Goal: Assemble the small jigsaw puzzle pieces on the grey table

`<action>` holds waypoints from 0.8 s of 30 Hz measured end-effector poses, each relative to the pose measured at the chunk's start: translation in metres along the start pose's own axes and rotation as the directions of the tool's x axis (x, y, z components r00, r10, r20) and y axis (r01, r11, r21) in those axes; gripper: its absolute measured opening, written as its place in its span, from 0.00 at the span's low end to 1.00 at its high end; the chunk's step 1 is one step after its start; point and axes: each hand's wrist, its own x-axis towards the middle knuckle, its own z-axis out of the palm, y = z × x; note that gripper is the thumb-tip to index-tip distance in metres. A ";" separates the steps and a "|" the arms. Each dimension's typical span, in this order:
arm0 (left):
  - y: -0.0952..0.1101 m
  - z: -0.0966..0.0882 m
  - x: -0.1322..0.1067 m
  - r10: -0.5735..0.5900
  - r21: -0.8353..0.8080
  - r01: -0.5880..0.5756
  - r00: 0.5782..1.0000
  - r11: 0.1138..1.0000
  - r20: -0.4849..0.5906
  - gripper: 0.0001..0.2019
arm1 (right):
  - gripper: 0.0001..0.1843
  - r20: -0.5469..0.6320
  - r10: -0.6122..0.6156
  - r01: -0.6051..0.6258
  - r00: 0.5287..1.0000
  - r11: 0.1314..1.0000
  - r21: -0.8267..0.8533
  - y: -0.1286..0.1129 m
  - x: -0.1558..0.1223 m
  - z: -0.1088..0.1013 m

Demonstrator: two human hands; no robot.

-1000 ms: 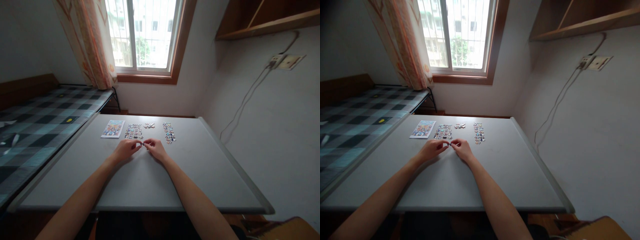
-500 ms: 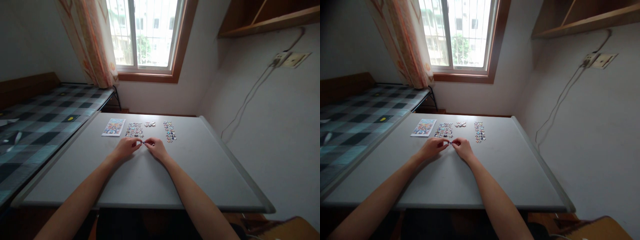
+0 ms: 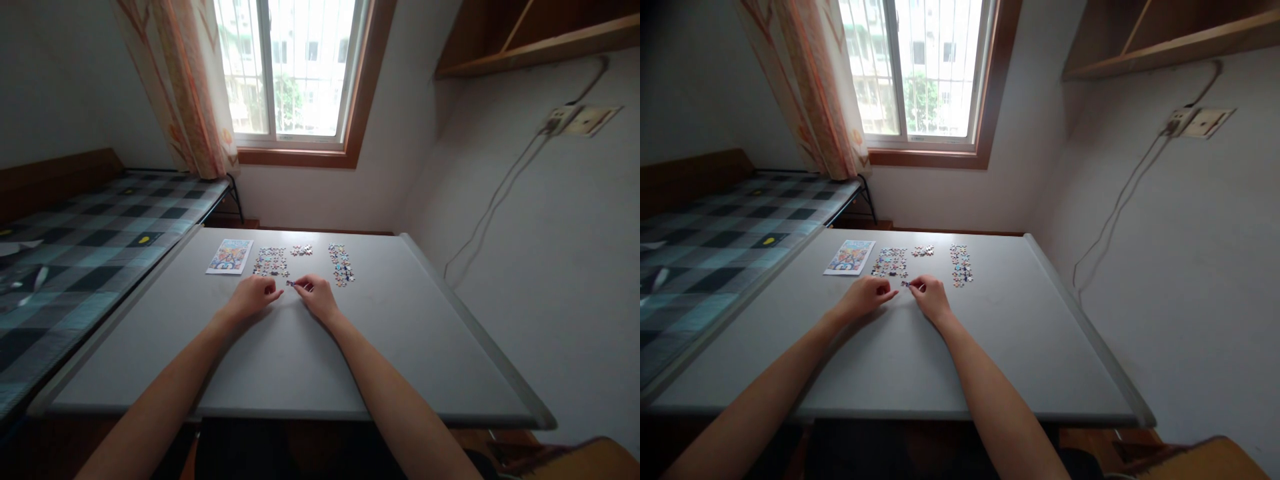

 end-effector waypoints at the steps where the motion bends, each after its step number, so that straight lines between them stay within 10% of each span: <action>1: 0.000 0.000 0.000 -0.004 0.007 0.004 1.000 1.000 0.016 0.16 | 0.05 0.003 0.001 -0.001 1.000 1.000 0.002 0.000 0.000 0.000; 24: 0.004 0.008 0.000 0.010 -0.084 -0.012 1.000 0.996 -0.026 0.14 | 0.04 0.073 -0.062 0.065 0.995 0.997 -0.040 0.000 -0.001 0.001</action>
